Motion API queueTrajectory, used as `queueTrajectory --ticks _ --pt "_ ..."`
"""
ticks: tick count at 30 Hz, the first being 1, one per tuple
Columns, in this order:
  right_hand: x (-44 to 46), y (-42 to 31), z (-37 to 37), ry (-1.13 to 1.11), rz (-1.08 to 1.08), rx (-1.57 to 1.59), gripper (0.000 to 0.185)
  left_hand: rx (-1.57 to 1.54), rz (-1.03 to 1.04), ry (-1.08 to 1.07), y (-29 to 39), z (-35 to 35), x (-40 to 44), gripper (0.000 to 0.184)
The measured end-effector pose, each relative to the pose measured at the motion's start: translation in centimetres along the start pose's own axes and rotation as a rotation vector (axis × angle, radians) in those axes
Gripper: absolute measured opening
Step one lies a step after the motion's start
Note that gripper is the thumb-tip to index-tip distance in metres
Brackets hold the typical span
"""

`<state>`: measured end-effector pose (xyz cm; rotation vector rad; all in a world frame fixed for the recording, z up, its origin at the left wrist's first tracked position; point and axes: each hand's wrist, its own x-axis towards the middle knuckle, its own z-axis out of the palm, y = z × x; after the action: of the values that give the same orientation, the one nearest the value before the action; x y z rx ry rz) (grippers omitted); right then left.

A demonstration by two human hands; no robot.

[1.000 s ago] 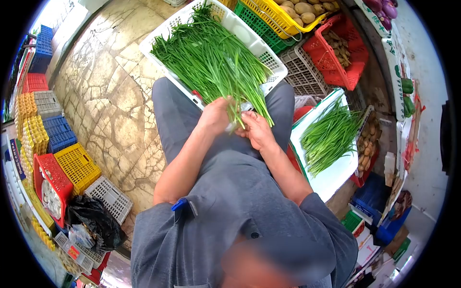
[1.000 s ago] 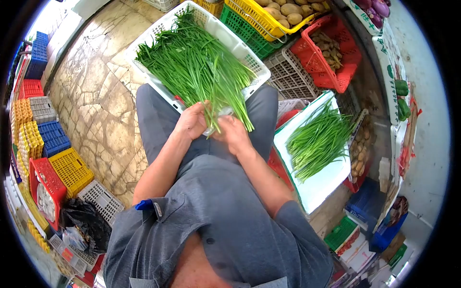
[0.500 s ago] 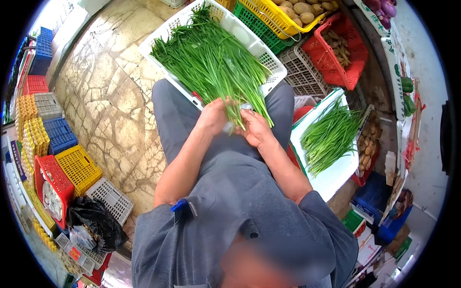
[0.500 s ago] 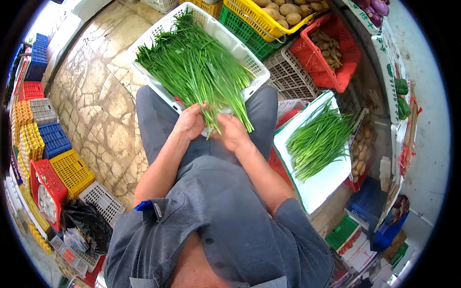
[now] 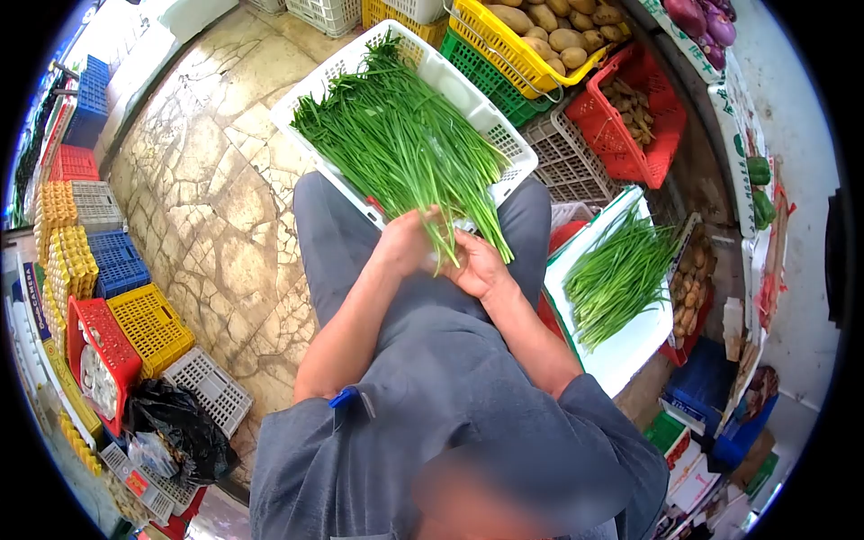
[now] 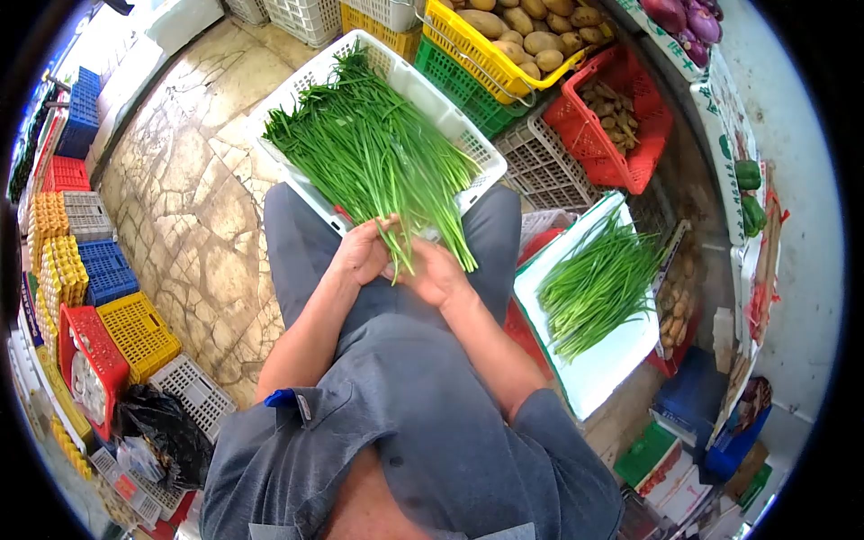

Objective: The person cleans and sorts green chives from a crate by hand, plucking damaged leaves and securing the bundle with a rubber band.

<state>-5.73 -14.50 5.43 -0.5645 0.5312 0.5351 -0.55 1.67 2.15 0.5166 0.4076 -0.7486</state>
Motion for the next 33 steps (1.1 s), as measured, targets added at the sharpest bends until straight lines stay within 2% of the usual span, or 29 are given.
queueTrajectory --ticks 5,8,11,13,15,17,20,25,29,30,33 --pt "-0.5 0.0 0.2 0.021 -0.015 0.059 0.034 -0.050 -0.003 0.002 -0.2 -0.3 0.1 0.022" --pt "-0.1 0.5 -0.8 0.042 -0.107 -0.118 0.029 -0.035 -0.003 0.017 -0.5 -0.9 0.4 0.021" --pt "1.7 2.1 -4.4 0.113 -0.345 -0.323 0.024 -0.029 -0.033 0.084 -0.7 -1.4 1.0 0.022" --pt "0.4 1.4 -2.2 0.190 -0.391 -0.405 0.023 0.262 0.062 0.030 -0.7 -1.3 0.8 0.024" --pt "-0.6 1.1 -0.7 0.204 -0.396 -0.407 0.020 0.211 0.060 0.036 -0.5 -0.8 0.3 0.025" --pt "-1.4 0.9 -0.6 0.181 -0.354 -0.329 0.010 -0.183 -0.038 0.099 -0.3 0.3 0.2 0.026" --pt "-2.7 0.7 0.0 0.191 -0.292 -0.316 0.014 -0.231 -0.015 0.106 0.2 1.7 -0.3 0.024" --pt "-4.8 0.9 -1.8 0.205 -0.247 -0.184 0.011 -0.253 0.025 0.129 -0.9 -0.8 1.3 0.023" --pt "-6.6 -2.0 -1.3 0.024 -0.372 -0.004 0.007 -0.125 0.092 0.172 -1.4 -1.8 2.0 0.023" --pt "-6.9 -2.7 -0.5 0.095 -0.455 -0.162 0.007 -0.070 0.108 0.200 -1.4 -1.5 1.9 0.023" --pt "-5.7 -3.7 0.4 0.251 -0.400 -0.434 0.008 -0.004 0.115 0.162 -1.3 0.0 1.2 0.012"
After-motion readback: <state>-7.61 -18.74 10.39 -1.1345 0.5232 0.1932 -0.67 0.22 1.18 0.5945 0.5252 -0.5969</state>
